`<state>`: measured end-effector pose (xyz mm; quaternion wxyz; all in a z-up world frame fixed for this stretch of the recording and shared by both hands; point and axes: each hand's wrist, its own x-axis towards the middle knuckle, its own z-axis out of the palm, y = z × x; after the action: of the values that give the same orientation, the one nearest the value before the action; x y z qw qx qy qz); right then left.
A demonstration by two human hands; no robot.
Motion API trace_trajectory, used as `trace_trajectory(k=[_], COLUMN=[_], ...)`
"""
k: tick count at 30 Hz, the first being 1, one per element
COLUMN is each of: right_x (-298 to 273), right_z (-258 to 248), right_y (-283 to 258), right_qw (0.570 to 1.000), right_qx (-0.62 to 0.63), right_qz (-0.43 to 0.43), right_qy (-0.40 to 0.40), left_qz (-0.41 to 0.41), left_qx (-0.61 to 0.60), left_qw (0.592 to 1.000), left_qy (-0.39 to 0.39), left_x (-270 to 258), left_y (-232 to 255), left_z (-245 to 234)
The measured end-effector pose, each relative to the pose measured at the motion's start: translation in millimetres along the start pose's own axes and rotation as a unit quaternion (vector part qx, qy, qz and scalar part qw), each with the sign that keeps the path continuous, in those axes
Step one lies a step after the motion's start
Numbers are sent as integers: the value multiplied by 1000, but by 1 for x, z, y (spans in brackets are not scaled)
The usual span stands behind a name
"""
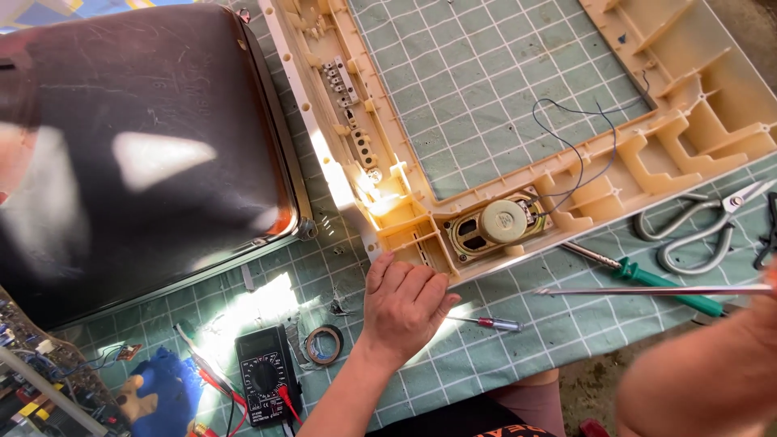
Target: Disassembling and testing components of an electronic appliance using a screwdriver, scissors, and multimeter
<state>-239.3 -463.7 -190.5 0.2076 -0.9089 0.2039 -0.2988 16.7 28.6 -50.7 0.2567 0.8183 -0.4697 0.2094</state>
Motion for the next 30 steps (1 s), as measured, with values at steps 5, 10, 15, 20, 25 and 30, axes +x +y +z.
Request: trace_trajectory(k=[5, 10, 15, 20, 25, 30], right_x=[132, 159, 161, 161, 163, 167], right_z=[14, 39, 45, 44, 42, 44], right_y=[-384, -426, -416, -420, -420, -424], right_qw=[975, 786, 758, 749, 763, 757], right_qx=[109, 613, 648, 652, 637, 640], right_qz=[-96, 75, 31, 58, 61, 79], right_qy=[167, -26, -73, -102, -87, -108], left_qz=[-11, -108, -186, -129, -194, -177], left_qx=[-8, -77, -57, -77, -366, -411], left_qw=[1000, 987, 971, 983, 885, 868], left_qy=[-9, -89, -140, -104, -212, -215], left_x=[1, 6, 34, 62, 70, 73], left_y=[3, 11, 14, 0, -16, -22], left_z=[-1, -8, -11, 5, 13, 8])
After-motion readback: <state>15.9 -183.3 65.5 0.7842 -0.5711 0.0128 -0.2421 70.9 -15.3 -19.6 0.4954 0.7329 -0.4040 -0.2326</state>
